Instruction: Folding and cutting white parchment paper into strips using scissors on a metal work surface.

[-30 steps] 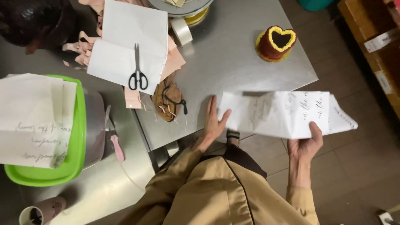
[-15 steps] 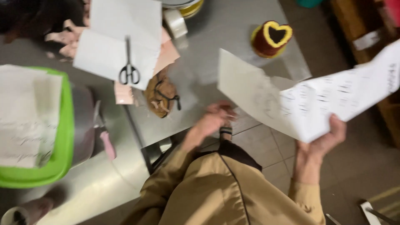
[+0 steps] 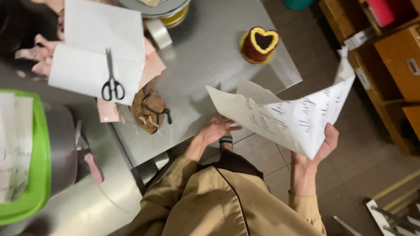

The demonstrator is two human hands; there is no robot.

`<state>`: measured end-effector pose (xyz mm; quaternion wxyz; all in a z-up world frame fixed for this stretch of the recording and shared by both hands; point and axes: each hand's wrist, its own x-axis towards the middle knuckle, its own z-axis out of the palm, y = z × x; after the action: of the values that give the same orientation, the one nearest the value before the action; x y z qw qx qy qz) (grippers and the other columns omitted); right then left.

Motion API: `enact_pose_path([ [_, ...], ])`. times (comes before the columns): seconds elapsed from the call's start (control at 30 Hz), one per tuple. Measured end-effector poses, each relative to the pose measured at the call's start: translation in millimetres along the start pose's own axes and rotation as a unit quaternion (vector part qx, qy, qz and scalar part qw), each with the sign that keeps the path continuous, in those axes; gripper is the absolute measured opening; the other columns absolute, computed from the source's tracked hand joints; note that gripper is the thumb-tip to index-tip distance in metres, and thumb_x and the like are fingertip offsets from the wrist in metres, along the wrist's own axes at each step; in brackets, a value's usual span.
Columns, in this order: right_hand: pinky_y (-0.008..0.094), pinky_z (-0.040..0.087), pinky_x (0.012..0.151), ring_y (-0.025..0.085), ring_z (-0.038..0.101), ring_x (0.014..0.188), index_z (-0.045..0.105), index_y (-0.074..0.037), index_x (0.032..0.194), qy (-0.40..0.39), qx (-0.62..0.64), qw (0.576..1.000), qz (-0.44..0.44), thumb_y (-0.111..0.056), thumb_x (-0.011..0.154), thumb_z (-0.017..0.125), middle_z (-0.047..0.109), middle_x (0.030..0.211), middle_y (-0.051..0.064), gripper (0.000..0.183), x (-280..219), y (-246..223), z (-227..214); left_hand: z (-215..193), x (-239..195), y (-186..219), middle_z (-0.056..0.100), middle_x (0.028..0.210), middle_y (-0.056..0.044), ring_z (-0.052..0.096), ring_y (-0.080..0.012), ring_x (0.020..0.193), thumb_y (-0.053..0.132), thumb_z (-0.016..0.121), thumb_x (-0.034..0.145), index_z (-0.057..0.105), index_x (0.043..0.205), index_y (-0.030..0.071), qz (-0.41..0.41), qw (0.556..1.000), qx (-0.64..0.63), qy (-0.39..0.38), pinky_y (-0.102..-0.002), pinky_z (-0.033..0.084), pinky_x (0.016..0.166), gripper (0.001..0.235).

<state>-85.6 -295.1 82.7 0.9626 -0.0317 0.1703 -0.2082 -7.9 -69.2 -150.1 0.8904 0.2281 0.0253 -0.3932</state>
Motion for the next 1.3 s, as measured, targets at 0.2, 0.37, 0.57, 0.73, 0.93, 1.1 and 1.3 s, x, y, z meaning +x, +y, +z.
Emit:
enact_pose_path([
  [0.2, 0.064, 0.043, 0.109, 0.04, 0.058, 0.131, 0.045, -0.003, 0.157, -0.02, -0.02, 0.999, -0.046, -0.009, 0.08, 0.062, 0.055, 0.151, 0.021, 0.078, 1.5, -46.3, -29.3, 73.3, 14.5, 41.4, 0.07, 0.115, -0.014, 0.072, -0.0339, 0.101, -0.004, 0.081, 0.074, 0.062, 0.128, -0.001, -0.03, 0.995, -0.042, 0.084, -0.052, 0.061, 0.09, 0.057],
  [0.37, 0.057, 0.044, 0.12, 0.035, 0.064, 0.129, 0.058, -0.003, 0.144, 0.079, -0.084, 0.989, -0.097, -0.007, 0.069, 0.072, 0.066, 0.138, 0.016, 0.076, 16.3, -51.0, -26.4, 97.3, -11.4, 83.2, 0.071, 0.087, -0.012, 0.073, -0.0249, 0.079, -0.004, 0.092, 0.059, 0.066, 0.106, -0.001, 0.092, 0.956, 0.138, 0.24, -0.041, 0.058, 0.071, 0.053],
  [0.57, 0.054, 0.043, 0.116, 0.037, 0.06, 0.129, 0.053, 0.001, 0.143, 0.098, -0.213, 0.971, -0.052, -0.008, 0.083, 0.075, 0.062, 0.139, 0.021, 0.065, 98.2, 14.5, -63.5, 90.7, -96.7, 129.0, 0.065, 0.103, -0.013, 0.063, -0.0186, 0.093, 0.029, 0.102, 0.064, 0.072, 0.109, -0.003, 0.134, 0.782, 0.361, 0.49, -0.035, 0.053, 0.091, 0.063],
  [0.73, 0.051, 0.05, 0.107, 0.036, 0.065, 0.122, 0.055, 0.007, 0.134, 0.143, -0.235, 0.961, -0.022, -0.003, 0.085, 0.079, 0.065, 0.129, 0.021, 0.055, 153.4, 47.1, -115.6, 17.2, -172.8, 136.5, 0.068, 0.096, -0.01, 0.063, -0.0154, 0.088, 0.031, 0.099, 0.072, 0.077, 0.106, 0.005, 0.139, 0.699, 0.42, 0.561, -0.035, 0.053, 0.085, 0.048],
  [0.93, 0.04, 0.065, 0.087, 0.026, 0.073, 0.094, 0.067, 0.01, 0.114, 0.188, -0.389, 0.899, -0.076, -0.001, 0.079, 0.088, 0.069, 0.103, 0.016, 0.042, 177.8, 60.9, -151.1, -14.3, -228.3, 131.8, 0.068, 0.072, -0.009, 0.061, -0.0091, 0.069, 0.028, 0.101, 0.072, 0.079, 0.097, 0.011, 0.176, 0.658, 0.402, 0.613, -0.029, 0.053, 0.068, 0.038],
  [1.1, 0.031, 0.054, 0.073, 0.012, 0.058, 0.079, 0.082, -0.011, 0.098, 0.107, -0.653, 0.726, -0.188, -0.023, 0.075, 0.095, 0.064, 0.081, 0.006, 0.029, 206.0, 72.8, -156.1, -13.6, -233.4, 122.1, 0.071, 0.077, -0.011, 0.06, -0.0073, 0.078, 0.023, 0.099, 0.074, 0.079, 0.098, 0.009, 0.207, 0.656, 0.392, 0.611, -0.029, 0.054, 0.077, 0.034],
  [1.3, 0.036, 0.06, 0.081, 0.026, 0.075, 0.091, 0.077, -0.014, 0.099, -0.045, -0.77, 0.562, -0.299, -0.005, 0.087, 0.085, 0.073, 0.088, 0.006, 0.016, 219.7, 72.4, -165.6, -65.9, -245.4, 108.9, 0.071, 0.078, -0.009, 0.059, -0.0075, 0.077, 0.019, 0.096, 0.078, 0.08, 0.098, 0.01, 0.189, 0.656, 0.407, 0.607, -0.031, 0.053, 0.077, 0.028],
])
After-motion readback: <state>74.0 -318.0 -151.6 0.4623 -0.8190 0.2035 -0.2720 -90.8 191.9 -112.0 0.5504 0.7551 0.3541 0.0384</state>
